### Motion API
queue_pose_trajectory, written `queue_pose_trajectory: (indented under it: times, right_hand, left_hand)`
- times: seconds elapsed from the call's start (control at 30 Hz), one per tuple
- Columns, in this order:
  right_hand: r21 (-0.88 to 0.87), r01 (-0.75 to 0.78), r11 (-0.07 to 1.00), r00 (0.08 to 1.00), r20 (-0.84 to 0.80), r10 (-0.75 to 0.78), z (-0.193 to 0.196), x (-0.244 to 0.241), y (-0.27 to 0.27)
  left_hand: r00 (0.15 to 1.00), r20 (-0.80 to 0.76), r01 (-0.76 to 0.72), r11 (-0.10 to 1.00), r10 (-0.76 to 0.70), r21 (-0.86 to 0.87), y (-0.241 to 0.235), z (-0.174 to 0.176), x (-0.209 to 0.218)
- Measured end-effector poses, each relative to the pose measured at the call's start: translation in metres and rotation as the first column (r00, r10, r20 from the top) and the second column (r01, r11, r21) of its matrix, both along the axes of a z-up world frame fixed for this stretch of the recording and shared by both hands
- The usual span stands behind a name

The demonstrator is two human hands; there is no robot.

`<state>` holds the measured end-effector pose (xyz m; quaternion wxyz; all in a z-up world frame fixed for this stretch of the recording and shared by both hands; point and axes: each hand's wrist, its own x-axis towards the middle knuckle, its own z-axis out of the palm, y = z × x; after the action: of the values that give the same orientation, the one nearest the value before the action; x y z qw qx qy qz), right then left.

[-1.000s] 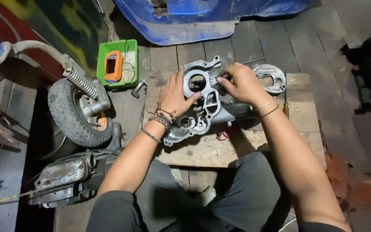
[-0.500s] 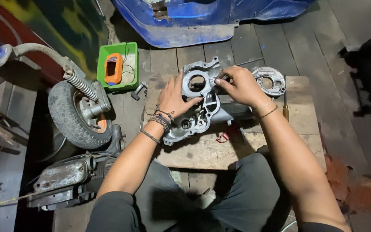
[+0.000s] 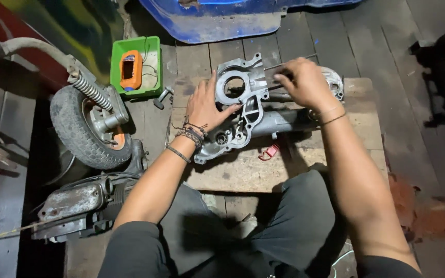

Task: Assembling and cleaning a motorcycle engine casing by removing debris and fitting internal components.

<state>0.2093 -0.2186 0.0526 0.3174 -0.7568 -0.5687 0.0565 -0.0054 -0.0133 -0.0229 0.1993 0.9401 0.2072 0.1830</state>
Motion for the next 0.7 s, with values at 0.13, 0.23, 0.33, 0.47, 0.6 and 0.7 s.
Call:
queue_pose_trajectory:
  times: [0.13, 0.23, 0.33, 0.47, 0.6, 0.7]
  right_hand:
    - [0.001, 0.045, 0.999, 0.996, -0.081, -0.045, 0.021, -0.016, -0.008]
    - [-0.012, -0.014, 1.0, 0.979, -0.205, 0.011, 0.028, -0.024, -0.004]
    - [-0.074, 0.052, 0.996, 0.991, -0.122, -0.061, 0.025, -0.011, -0.003]
    - [-0.04, 0.035, 0.999, 0.98, -0.195, -0.042, 0.032, -0.022, -0.002]
    - [-0.014, 0.011, 1.0, 0.998, -0.068, -0.012, 0.008, -0.024, 0.015]
    - [0.003, 0.065, 0.998, 0.998, 0.024, -0.065, 0.003, -0.027, 0.022]
  left_hand:
    - [0.999, 0.052, 0.013, 0.999, -0.015, 0.029, -0.002, -0.001, -0.003]
    - [0.999, 0.049, 0.019, 0.999, -0.021, 0.034, -0.002, 0.001, 0.0]
    - [0.999, 0.031, 0.017, 1.0, -0.018, 0.022, -0.002, 0.001, -0.002]
    - [1.0, 0.01, 0.014, 1.0, -0.014, 0.025, -0.004, 0.003, -0.003]
    - [1.0, -0.004, 0.021, 1.0, -0.021, 0.009, -0.006, 0.011, -0.006]
    - [1.0, -0.022, 0.022, 1.0, -0.022, -0.003, -0.005, 0.014, -0.006]
